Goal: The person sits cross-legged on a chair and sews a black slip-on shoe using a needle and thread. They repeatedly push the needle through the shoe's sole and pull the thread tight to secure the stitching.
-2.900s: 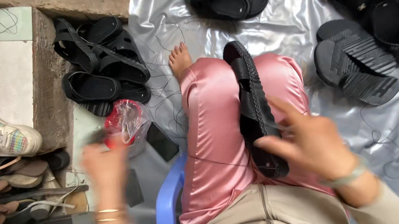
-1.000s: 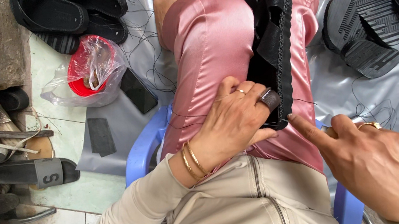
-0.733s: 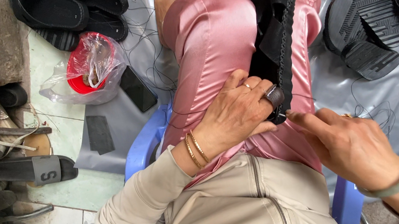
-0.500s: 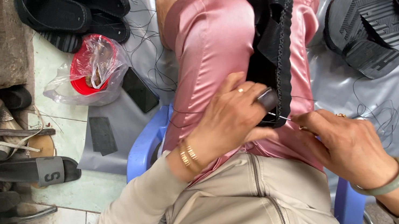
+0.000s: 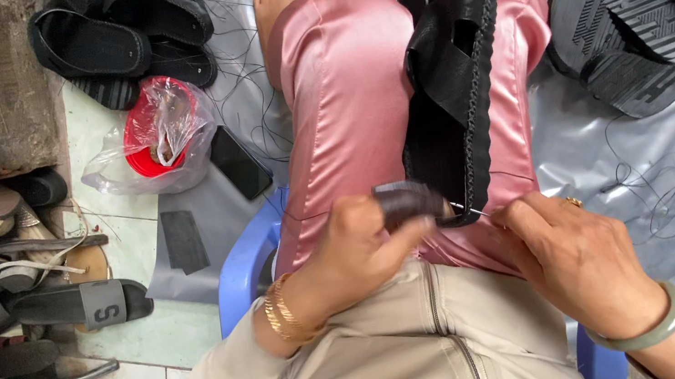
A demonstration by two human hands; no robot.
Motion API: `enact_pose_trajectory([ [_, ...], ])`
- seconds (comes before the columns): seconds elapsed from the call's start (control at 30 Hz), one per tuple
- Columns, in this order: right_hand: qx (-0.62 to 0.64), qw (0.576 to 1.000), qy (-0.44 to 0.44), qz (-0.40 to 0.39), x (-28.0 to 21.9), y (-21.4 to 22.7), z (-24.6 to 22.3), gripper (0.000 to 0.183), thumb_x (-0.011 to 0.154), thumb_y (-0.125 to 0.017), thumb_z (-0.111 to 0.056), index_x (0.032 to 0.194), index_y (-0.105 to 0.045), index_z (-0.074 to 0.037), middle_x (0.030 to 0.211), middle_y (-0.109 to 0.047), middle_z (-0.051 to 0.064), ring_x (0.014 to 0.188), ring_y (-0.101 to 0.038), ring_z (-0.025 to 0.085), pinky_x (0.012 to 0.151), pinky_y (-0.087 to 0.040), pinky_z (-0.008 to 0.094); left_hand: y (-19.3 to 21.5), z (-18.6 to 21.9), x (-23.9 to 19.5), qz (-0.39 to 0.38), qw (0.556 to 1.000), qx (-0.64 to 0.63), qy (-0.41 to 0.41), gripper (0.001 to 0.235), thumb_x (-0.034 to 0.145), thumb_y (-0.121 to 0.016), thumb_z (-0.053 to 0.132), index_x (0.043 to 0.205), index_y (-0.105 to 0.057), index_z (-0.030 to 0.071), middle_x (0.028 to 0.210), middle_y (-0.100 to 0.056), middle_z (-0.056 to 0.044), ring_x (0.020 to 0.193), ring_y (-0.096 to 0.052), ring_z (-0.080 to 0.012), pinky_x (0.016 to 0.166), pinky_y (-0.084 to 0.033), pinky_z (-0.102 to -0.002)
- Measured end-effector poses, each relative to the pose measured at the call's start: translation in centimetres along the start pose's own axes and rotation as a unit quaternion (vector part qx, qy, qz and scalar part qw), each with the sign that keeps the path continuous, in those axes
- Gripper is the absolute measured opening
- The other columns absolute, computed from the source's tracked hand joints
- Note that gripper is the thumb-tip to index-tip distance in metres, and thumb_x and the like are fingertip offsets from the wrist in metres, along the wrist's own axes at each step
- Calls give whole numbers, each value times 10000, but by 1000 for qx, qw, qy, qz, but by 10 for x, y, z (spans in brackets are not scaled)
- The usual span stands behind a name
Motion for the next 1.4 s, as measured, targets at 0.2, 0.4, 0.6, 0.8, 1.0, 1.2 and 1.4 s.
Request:
enact_pose_trajectory([
  [0.2,81,997,-8,-2,3,-14,-2,73,856,-525,-133,813,-465,-129,689,-513,12,577,-540,218,435,-395,381,-12,-12,8,9,988,156,-2,168,854,-549,108,962,-494,-7,625,-566,-52,564,-581,-259,589,-428,-403],
  [0.4,10,997,73,33,2,0,-2,463,846,-606,-286,1297,-505,-259,693,-471,-28,556,-538,159,399,-426,356,0,-11,3,-3,997,49,51,493,810,-598,57,1262,-401,87,607,-555,27,521,-489,-70,545,-436,-217],
  [0.6,-81,973,-44,-212,1,3,16,599,818,-440,-461,1387,-253,-480,807,-530,-100,551,-652,264,388,-514,428,-15,-6,6,-16,947,309,-88,598,817,-684,225,1350,-411,226,992,-611,-102,807,-623,-327,662,-492,-427],
  [0.8,-13,902,-170,-397,-38,7,53,619,858,-382,-369,1360,-155,-649,855,-623,-177,730,-668,94,628,-497,308,-15,-13,13,46,939,337,-55,395,823,-646,312,1203,-573,231,896,-644,-99,711,-615,-352,558,-458,-457],
  [1.0,131,976,-121,-122,-76,22,80,518,746,-572,-236,1255,-533,-324,1067,-685,-128,680,-708,5,649,-539,199,-9,-7,12,104,926,349,-100,290,784,-685,301,875,-635,30,748,-558,-72,554,-557,-332,430,-405,-458],
  [1.2,376,910,-94,-149,-49,-1,33,236,832,-472,-199,882,-703,-186,772,-765,-93,685,-742,41,643,-523,208,19,-8,-3,63,889,402,-211,438,842,-491,47,1234,-544,234,900,-652,-59,559,-566,-212,481,-407,-358],
  [1.4,489,862,-128,24,-21,-3,17,138,836,-461,-83,915,-559,-27,854,-595,57,781,-565,138,733,-450,250,75,30,-24,318,781,509,-174,393,873,-628,251,1008,-551,-110,1076,-541,-224,1030,-515,-395,857,-396,-507],
])
Point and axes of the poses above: each hand's wrist, its own x-axis towards the middle knuckle, its own y-axis out of the back of the hand, z = x × y, the point moved 6 cm from there along x, towards the middle knuckle
